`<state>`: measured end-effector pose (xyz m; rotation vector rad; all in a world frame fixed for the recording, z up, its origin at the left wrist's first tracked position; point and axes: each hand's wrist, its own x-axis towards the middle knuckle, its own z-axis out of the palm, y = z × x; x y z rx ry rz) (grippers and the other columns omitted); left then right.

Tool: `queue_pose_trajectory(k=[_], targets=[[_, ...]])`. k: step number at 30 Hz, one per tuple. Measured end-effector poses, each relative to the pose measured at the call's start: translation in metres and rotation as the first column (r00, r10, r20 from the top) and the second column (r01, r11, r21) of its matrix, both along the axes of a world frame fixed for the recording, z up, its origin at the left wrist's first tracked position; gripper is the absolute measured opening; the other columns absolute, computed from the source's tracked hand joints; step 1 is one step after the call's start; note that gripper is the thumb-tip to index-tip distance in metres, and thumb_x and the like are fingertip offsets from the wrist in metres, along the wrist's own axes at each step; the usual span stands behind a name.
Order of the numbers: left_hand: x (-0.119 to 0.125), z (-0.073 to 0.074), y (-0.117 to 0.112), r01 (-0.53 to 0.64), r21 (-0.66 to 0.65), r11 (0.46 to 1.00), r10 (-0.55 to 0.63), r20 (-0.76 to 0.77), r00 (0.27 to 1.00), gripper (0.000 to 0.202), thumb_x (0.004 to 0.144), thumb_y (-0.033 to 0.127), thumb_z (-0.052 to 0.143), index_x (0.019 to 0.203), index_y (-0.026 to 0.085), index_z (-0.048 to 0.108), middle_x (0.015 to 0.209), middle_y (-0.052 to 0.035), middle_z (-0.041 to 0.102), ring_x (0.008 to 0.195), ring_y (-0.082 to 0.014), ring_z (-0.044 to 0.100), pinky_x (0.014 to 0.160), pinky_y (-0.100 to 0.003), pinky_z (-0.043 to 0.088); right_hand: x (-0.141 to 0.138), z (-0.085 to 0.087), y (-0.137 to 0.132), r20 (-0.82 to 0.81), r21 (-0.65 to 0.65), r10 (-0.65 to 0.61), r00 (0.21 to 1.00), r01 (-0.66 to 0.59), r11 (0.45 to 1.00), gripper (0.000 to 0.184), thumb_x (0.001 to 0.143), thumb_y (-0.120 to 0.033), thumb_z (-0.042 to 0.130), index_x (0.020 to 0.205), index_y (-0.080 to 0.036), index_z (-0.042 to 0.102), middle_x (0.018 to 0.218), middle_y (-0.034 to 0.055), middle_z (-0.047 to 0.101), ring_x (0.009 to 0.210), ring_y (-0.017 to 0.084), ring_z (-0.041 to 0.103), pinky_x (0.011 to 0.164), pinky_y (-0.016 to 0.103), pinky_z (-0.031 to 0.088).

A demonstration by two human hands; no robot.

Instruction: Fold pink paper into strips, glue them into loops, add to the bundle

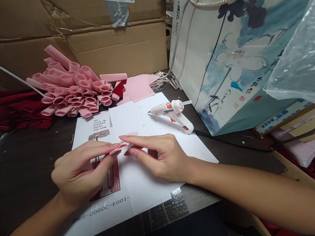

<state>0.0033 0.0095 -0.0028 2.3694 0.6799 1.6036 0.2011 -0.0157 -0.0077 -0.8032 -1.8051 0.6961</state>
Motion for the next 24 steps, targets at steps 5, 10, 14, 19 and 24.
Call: queue_pose_trajectory(k=[5, 10, 14, 19, 24], targets=[[0.000, 0.004, -0.004, 0.026, -0.006, 1.000, -0.026, -0.048, 0.999, 0.036, 0.078, 0.000, 0.068, 0.103, 0.025, 0.071, 0.083, 0.0010, 0.075, 0.066, -0.0124, 0.070, 0.060, -0.023, 0.057, 0.001, 0.001, 0.000, 0.038, -0.003, -0.058, 0.998, 0.058, 0.998, 0.032, 0.091, -0.020, 0.058, 0.121, -0.025, 0.067, 0.108, 0.0036, 0.074, 0.097, 0.022, 0.071, 0.081, 0.039, 0.061], [0.001, 0.006, -0.004, -0.036, 0.056, 0.998, 0.040, -0.068, 0.997, 0.031, 0.078, 0.003, 0.070, 0.099, 0.026, 0.071, 0.082, 0.0008, 0.071, 0.065, -0.0110, 0.065, 0.056, -0.022, 0.053, 0.000, 0.002, -0.001, 0.047, -0.012, -0.054, 0.997, 0.054, 0.998, 0.032, 0.092, -0.023, 0.057, 0.122, -0.023, 0.067, 0.109, 0.0041, 0.074, 0.096, 0.021, 0.071, 0.084, 0.038, 0.060], [0.004, 0.005, -0.001, -0.032, 0.003, 0.999, 0.032, -0.061, 0.998, 0.020, 0.079, 0.007, 0.071, 0.093, 0.022, 0.069, 0.088, -0.0020, 0.065, 0.074, -0.0124, 0.064, 0.066, -0.025, 0.054, 0.000, 0.002, -0.001, 0.042, -0.073, 0.005, 0.999, -0.002, 0.997, 0.036, 0.092, -0.022, 0.056, 0.127, -0.019, 0.063, 0.101, 0.0053, 0.076, 0.074, 0.017, 0.071, 0.067, 0.032, 0.060], [0.007, -0.004, 0.000, 0.211, -0.333, 0.919, -0.204, 0.054, 0.977, 0.016, 0.089, 0.010, 0.058, 0.100, 0.021, 0.056, 0.108, -0.0079, 0.066, 0.107, -0.0210, 0.064, 0.090, -0.038, 0.054, 0.000, -0.001, -0.001, 0.071, -0.145, 0.102, 0.992, -0.091, 0.985, 0.045, 0.093, -0.021, 0.052, 0.138, -0.023, 0.053, 0.089, 0.0016, 0.076, 0.067, 0.014, 0.068, 0.067, 0.029, 0.057], [0.007, -0.009, -0.003, 0.249, -0.430, 0.868, -0.201, 0.154, 0.967, 0.014, 0.091, 0.013, 0.057, 0.099, 0.022, 0.051, 0.105, -0.0084, 0.067, 0.104, -0.0217, 0.066, 0.088, -0.040, 0.057, 0.008, 0.007, -0.009, 0.182, -0.126, -0.016, 0.983, 0.040, 0.991, 0.050, 0.091, -0.022, 0.056, 0.140, -0.024, 0.050, 0.065, -0.0039, 0.065, 0.049, 0.011, 0.052, 0.053, 0.026, 0.048]])
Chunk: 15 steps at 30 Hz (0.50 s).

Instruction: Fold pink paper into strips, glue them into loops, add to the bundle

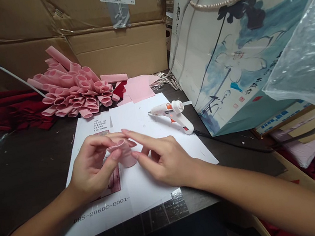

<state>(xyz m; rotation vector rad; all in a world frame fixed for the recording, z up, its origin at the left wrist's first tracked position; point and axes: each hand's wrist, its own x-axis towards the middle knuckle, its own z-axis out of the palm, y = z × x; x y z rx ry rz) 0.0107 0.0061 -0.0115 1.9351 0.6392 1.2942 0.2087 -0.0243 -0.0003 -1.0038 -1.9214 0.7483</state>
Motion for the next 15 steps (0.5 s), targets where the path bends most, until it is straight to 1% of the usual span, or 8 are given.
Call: queue_pose_trajectory(k=[3, 5, 6, 7, 9, 11, 13, 15], targets=[[0.000, 0.002, 0.002, -0.014, 0.060, 0.998, 0.014, -0.009, 1.000, 0.017, 0.089, 0.010, 0.057, 0.100, 0.021, 0.050, 0.100, -0.0085, 0.068, 0.106, -0.0232, 0.065, 0.093, -0.046, 0.054, 0.016, 0.006, -0.012, -0.002, 0.022, -0.207, 0.978, 0.207, 0.978, 0.045, 0.089, -0.025, 0.061, 0.133, -0.026, 0.055, 0.066, -0.0034, 0.059, 0.053, 0.013, 0.047, 0.054, 0.028, 0.045], [0.001, 0.004, 0.003, 0.010, 0.141, 0.990, -0.007, -0.019, 1.000, 0.020, 0.088, 0.007, 0.057, 0.100, 0.021, 0.050, 0.094, -0.0076, 0.069, 0.104, -0.0231, 0.066, 0.092, -0.047, 0.054, 0.031, 0.004, -0.021, -0.011, 0.018, -0.320, 0.947, 0.320, 0.947, 0.043, 0.089, -0.027, 0.062, 0.131, -0.027, 0.055, 0.074, -0.0010, 0.059, 0.065, 0.015, 0.051, 0.063, 0.030, 0.046], [0.001, 0.005, 0.004, 0.027, 0.184, 0.982, -0.023, -0.024, 0.999, 0.021, 0.087, 0.006, 0.056, 0.100, 0.021, 0.051, 0.092, -0.0074, 0.069, 0.101, -0.0227, 0.067, 0.090, -0.046, 0.055, 0.039, 0.001, -0.025, -0.001, 0.020, -0.376, 0.927, 0.376, 0.927, 0.044, 0.089, -0.027, 0.062, 0.132, -0.028, 0.053, 0.083, 0.0013, 0.060, 0.075, 0.018, 0.054, 0.072, 0.033, 0.047], [0.001, 0.006, 0.005, 0.047, 0.225, 0.973, -0.041, -0.032, 0.999, 0.022, 0.087, 0.005, 0.056, 0.100, 0.021, 0.051, 0.091, -0.0074, 0.070, 0.098, -0.0220, 0.068, 0.086, -0.044, 0.057, 0.046, -0.003, -0.028, 0.015, 0.027, -0.421, 0.907, 0.421, 0.907, 0.046, 0.087, -0.028, 0.063, 0.133, -0.028, 0.053, 0.096, 0.0041, 0.061, 0.087, 0.020, 0.056, 0.080, 0.036, 0.047], [0.001, 0.007, 0.005, 0.077, 0.293, 0.953, -0.060, -0.066, 0.996, 0.022, 0.086, 0.004, 0.055, 0.099, 0.021, 0.052, 0.089, -0.0078, 0.070, 0.090, -0.0203, 0.070, 0.080, -0.039, 0.058, 0.061, -0.012, -0.033, 0.023, 0.038, -0.501, 0.865, 0.500, 0.865, 0.053, 0.086, -0.030, 0.064, 0.137, -0.029, 0.048, 0.125, 0.0082, 0.055, 0.112, 0.025, 0.053, 0.094, 0.042, 0.044], [-0.001, 0.009, 0.006, 0.091, 0.354, 0.931, -0.051, -0.122, 0.991, 0.022, 0.085, 0.003, 0.057, 0.098, 0.021, 0.052, 0.090, -0.0077, 0.072, 0.084, -0.0187, 0.070, 0.080, -0.039, 0.057, 0.072, -0.021, -0.034, 0.032, 0.028, -0.541, 0.841, 0.540, 0.841, 0.061, 0.085, -0.033, 0.066, 0.141, -0.030, 0.042, 0.142, 0.0091, 0.044, 0.128, 0.028, 0.044, 0.106, 0.047, 0.037], [-0.002, 0.010, 0.006, 0.103, 0.411, 0.906, -0.029, -0.182, 0.983, 0.025, 0.083, 0.002, 0.058, 0.098, 0.021, 0.051, 0.090, -0.0069, 0.074, 0.081, -0.0176, 0.071, 0.086, -0.041, 0.055, 0.079, -0.027, -0.029, 0.040, -0.030, -0.544, 0.838, 0.545, 0.838, 0.067, 0.084, -0.037, 0.067, 0.144, -0.030, 0.038, 0.147, 0.0094, 0.040, 0.135, 0.029, 0.038, 0.112, 0.051, 0.031], [-0.004, 0.011, 0.006, 0.119, 0.460, 0.880, -0.009, -0.234, 0.972, 0.025, 0.083, 0.001, 0.057, 0.097, 0.021, 0.051, 0.091, -0.0062, 0.075, 0.080, -0.0167, 0.072, 0.091, -0.043, 0.052, 0.082, -0.030, -0.018, 0.035, -0.125, -0.528, 0.849, 0.527, 0.840, 0.069, 0.084, -0.040, 0.068, 0.145, -0.028, 0.037, 0.149, 0.0107, 0.039, 0.136, 0.029, 0.039, 0.113, 0.052, 0.030]])
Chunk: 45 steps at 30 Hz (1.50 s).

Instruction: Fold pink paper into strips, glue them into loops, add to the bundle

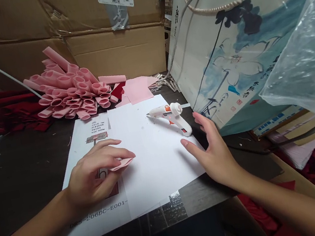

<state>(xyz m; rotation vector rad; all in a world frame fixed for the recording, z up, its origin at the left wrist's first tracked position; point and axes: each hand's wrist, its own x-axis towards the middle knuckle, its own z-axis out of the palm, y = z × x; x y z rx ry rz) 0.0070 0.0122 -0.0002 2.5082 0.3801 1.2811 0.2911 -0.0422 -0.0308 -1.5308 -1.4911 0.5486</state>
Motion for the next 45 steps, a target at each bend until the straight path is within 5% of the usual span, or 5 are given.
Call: queue_pose_trajectory(k=[6, 14, 30, 39, 45], targets=[[-0.001, 0.007, -0.003, -0.012, 0.127, 0.992, 0.029, -0.129, 0.991, 0.016, 0.087, 0.005, 0.053, 0.087, 0.021, 0.054, 0.088, -0.0041, 0.077, 0.070, -0.0139, 0.071, 0.082, -0.037, 0.053, -0.003, 0.009, 0.048, -0.219, -0.077, 0.122, 0.968, -0.142, 0.987, 0.055, 0.084, -0.042, 0.069, 0.132, -0.022, 0.051, 0.137, 0.0125, 0.054, 0.124, 0.026, 0.053, 0.106, 0.047, 0.040], [-0.002, 0.009, -0.005, 0.016, 0.103, 0.995, 0.001, -0.163, 0.987, 0.018, 0.085, 0.005, 0.050, 0.088, 0.022, 0.055, 0.089, -0.0032, 0.077, 0.065, -0.0144, 0.070, 0.078, -0.037, 0.052, -0.016, 0.022, 0.080, -0.123, -0.135, 0.211, 0.970, -0.227, 0.964, 0.034, 0.084, -0.046, 0.066, 0.099, -0.016, 0.073, 0.093, 0.0085, 0.072, 0.082, 0.021, 0.065, 0.072, 0.037, 0.054], [0.002, 0.004, -0.003, 0.040, -0.066, 0.997, -0.048, -0.121, 0.992, 0.021, 0.085, 0.003, 0.051, 0.090, 0.022, 0.057, 0.090, -0.0055, 0.077, 0.068, -0.0152, 0.070, 0.073, -0.035, 0.054, 0.009, 0.075, -0.014, -0.111, -0.053, 0.353, 0.929, -0.360, 0.931, 0.018, 0.087, -0.039, 0.066, 0.094, -0.024, 0.072, 0.053, -0.0002, 0.057, 0.041, 0.015, 0.051, 0.037, 0.029, 0.040], [0.000, 0.006, -0.006, 0.086, -0.114, 0.990, -0.106, -0.179, 0.978, 0.012, 0.087, 0.009, 0.046, 0.084, 0.019, 0.053, 0.083, -0.0078, 0.072, 0.061, -0.0161, 0.062, 0.066, -0.036, 0.053, -0.002, 0.082, -0.019, -0.095, -0.128, 0.472, 0.877, -0.481, 0.867, 0.009, 0.086, -0.027, 0.066, 0.092, -0.022, 0.072, 0.069, -0.0008, 0.067, 0.044, 0.009, 0.048, 0.049, 0.024, 0.046], [0.000, 0.006, -0.004, 0.112, -0.061, 0.992, -0.119, -0.139, 0.983, 0.014, 0.085, 0.006, 0.050, 0.091, 0.018, 0.053, 0.095, -0.0096, 0.073, 0.071, -0.0165, 0.067, 0.070, -0.035, 0.055, -0.005, 0.089, -0.022, -0.018, -0.102, 0.502, 0.865, -0.501, 0.859, 0.006, 0.083, -0.024, 0.069, 0.089, -0.025, 0.071, 0.078, 0.0008, 0.072, 0.064, 0.016, 0.065, 0.054, 0.023, 0.052]])
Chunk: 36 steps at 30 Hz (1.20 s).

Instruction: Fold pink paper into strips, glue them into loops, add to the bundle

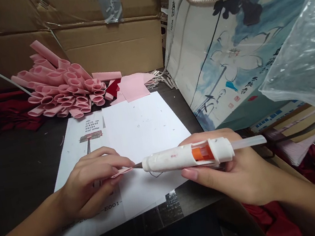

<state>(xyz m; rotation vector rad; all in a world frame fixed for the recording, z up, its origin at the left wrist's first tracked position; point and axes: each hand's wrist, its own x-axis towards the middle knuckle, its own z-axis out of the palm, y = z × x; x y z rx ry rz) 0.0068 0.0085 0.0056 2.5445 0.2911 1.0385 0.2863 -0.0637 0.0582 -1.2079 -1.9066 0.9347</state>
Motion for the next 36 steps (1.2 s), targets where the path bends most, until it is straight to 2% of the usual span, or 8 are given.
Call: queue_pose_trajectory(k=[6, 12, 16, 20, 24, 32, 36], targets=[[0.001, -0.001, 0.000, 0.002, 0.023, 1.000, -0.001, -0.016, 1.000, 0.022, 0.084, 0.002, 0.050, 0.100, 0.015, 0.057, 0.093, -0.0105, 0.073, 0.074, -0.0169, 0.066, 0.072, -0.035, 0.054, 0.003, 0.000, -0.002, 0.143, 0.117, 0.016, 0.990, -0.033, 0.993, 0.008, 0.082, -0.024, 0.069, 0.090, -0.026, 0.068, 0.085, 0.0010, 0.072, 0.070, 0.017, 0.066, 0.055, 0.023, 0.053], [0.002, -0.001, -0.001, 0.034, 0.003, 0.999, -0.034, 0.015, 0.999, 0.027, 0.082, -0.001, 0.052, 0.102, 0.018, 0.053, 0.095, -0.0090, 0.072, 0.075, -0.0174, 0.065, 0.071, -0.035, 0.051, 0.001, 0.000, -0.001, 0.177, 0.148, 0.005, 0.984, -0.031, 0.989, 0.003, 0.082, -0.026, 0.068, 0.085, -0.025, 0.066, 0.083, 0.0017, 0.071, 0.067, 0.018, 0.066, 0.052, 0.025, 0.052], [0.004, -0.003, -0.004, 0.040, -0.102, 0.994, -0.040, -0.001, 0.999, 0.027, 0.083, 0.000, 0.051, 0.102, 0.019, 0.051, 0.102, -0.0089, 0.071, 0.081, -0.0175, 0.063, 0.074, -0.036, 0.050, 0.002, -0.001, -0.001, 0.196, 0.156, -0.003, 0.981, -0.028, 0.987, 0.004, 0.082, -0.025, 0.068, 0.087, -0.025, 0.067, 0.085, 0.0021, 0.071, 0.069, 0.019, 0.066, 0.054, 0.026, 0.052], [0.005, -0.008, -0.006, 0.038, -0.255, 0.966, -0.038, 0.007, 0.999, 0.024, 0.086, 0.001, 0.051, 0.102, 0.020, 0.049, 0.104, -0.0087, 0.068, 0.092, -0.0186, 0.063, 0.081, -0.038, 0.052, 0.005, -0.003, -0.002, 0.202, 0.147, 0.001, 0.979, -0.031, 0.989, 0.005, 0.084, -0.024, 0.067, 0.089, -0.025, 0.066, 0.086, 0.0018, 0.071, 0.069, 0.018, 0.066, 0.052, 0.026, 0.051], [0.005, -0.012, -0.005, 0.047, -0.335, 0.941, -0.042, 0.025, 0.999, 0.026, 0.087, 0.001, 0.049, 0.105, 0.020, 0.048, 0.107, -0.0099, 0.066, 0.097, -0.0195, 0.062, 0.082, -0.037, 0.053, 0.006, -0.003, -0.003, 0.197, 0.151, 0.007, 0.980, -0.038, 0.988, 0.009, 0.084, -0.022, 0.067, 0.092, -0.027, 0.066, 0.086, 0.0006, 0.071, 0.068, 0.018, 0.066, 0.053, 0.025, 0.051], [0.006, -0.015, -0.005, 0.042, -0.281, 0.959, -0.036, 0.026, 0.999, 0.028, 0.086, 0.000, 0.050, 0.106, 0.020, 0.049, 0.105, -0.0093, 0.067, 0.095, -0.0198, 0.063, 0.081, -0.038, 0.053, 0.005, -0.001, -0.004, 0.253, 0.153, -0.008, 0.967, -0.032, 0.988, 0.007, 0.084, -0.024, 0.067, 0.090, -0.025, 0.067, 0.088, 0.0019, 0.072, 0.070, 0.018, 0.067, 0.054, 0.026, 0.051], [0.005, -0.015, -0.005, 0.032, -0.305, 0.952, -0.032, 0.006, 0.999, 0.027, 0.087, 0.001, 0.051, 0.106, 0.019, 0.049, 0.105, -0.0094, 0.065, 0.095, -0.0189, 0.062, 0.081, -0.037, 0.053, 0.004, -0.001, -0.003, 0.274, 0.163, 0.004, 0.962, -0.051, 0.985, 0.004, 0.084, -0.024, 0.067, 0.087, -0.024, 0.066, 0.087, 0.0028, 0.071, 0.068, 0.019, 0.067, 0.054, 0.027, 0.051]])
